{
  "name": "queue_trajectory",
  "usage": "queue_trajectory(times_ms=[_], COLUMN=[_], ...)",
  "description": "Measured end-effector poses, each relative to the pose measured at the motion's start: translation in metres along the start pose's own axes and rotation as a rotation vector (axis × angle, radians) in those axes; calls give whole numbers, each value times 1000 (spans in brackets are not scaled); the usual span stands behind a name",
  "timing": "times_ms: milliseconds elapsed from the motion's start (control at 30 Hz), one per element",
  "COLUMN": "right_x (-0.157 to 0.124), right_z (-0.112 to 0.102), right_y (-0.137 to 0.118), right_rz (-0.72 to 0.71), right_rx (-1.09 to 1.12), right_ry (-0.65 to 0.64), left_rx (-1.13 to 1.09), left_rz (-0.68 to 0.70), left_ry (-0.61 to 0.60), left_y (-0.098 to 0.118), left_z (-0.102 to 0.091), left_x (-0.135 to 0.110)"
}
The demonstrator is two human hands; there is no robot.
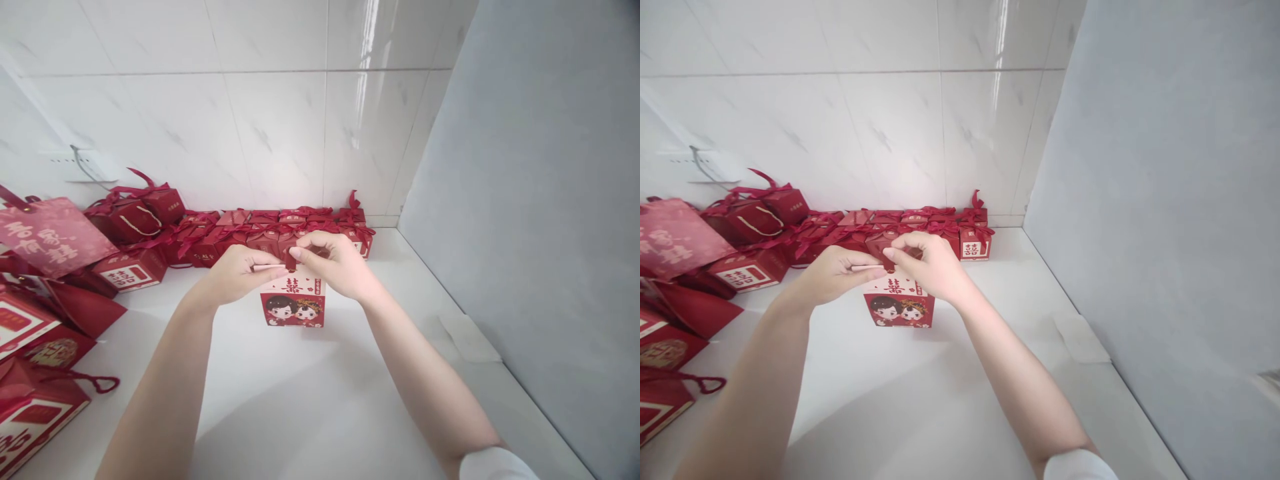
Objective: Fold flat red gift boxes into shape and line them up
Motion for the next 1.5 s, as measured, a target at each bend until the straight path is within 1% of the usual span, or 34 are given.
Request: queue_trajectory(times_ms=[167, 267, 400, 567, 700, 800, 967, 1033, 1100, 1200, 1367, 1500], right_x=[-3, -3, -2, 0, 0, 0, -3, -4, -5, -6, -6, -7], right_z=[-1, -1, 2, 6, 8, 8, 8, 8, 8, 8, 8, 6], right_y=[-2, 1, 2, 4, 7, 6, -1, -3, -4, -4, -7, -7], right_rz=[23, 60, 78, 101, 132, 109, 37, 19, 25, 42, -7, -27], right_rx=[126, 97, 3, 53, 39, 53, 125, 107, 16, -95, -97, -103], right_ry=[-8, -24, -39, -59, -50, -68, -147, -167, -155, -153, -293, -366], left_rx=[30, 20, 15, 14, 89, 128, 56, 40, 59, 104, 34, -7], left_rz=[24, 17, 38, 69, 61, 70, 84, 95, 94, 84, 62, 40], left_ry=[117, 162, 165, 160, 138, 172, 175, 180, 168, 110, -25, -140], left_y=[11, 15, 17, 17, 17, 18, 21, 22, 23, 23, 25, 26], left_z=[-4, -6, -4, -3, -2, -2, -2, -4, -5, -6, -9, -11], left_x=[-6, -7, -8, -9, -9, -9, -13, -14, -15, -17, -20, -23])
Point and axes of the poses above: each hand's wrist, its own x-axis towards the middle knuckle, its own z-axis out of the palm, y = z × x, the point moved 2 cm from there along x, towards the middle knuckle, and after that the axes turned 11 degrees about -y, right-handed, at the moved point
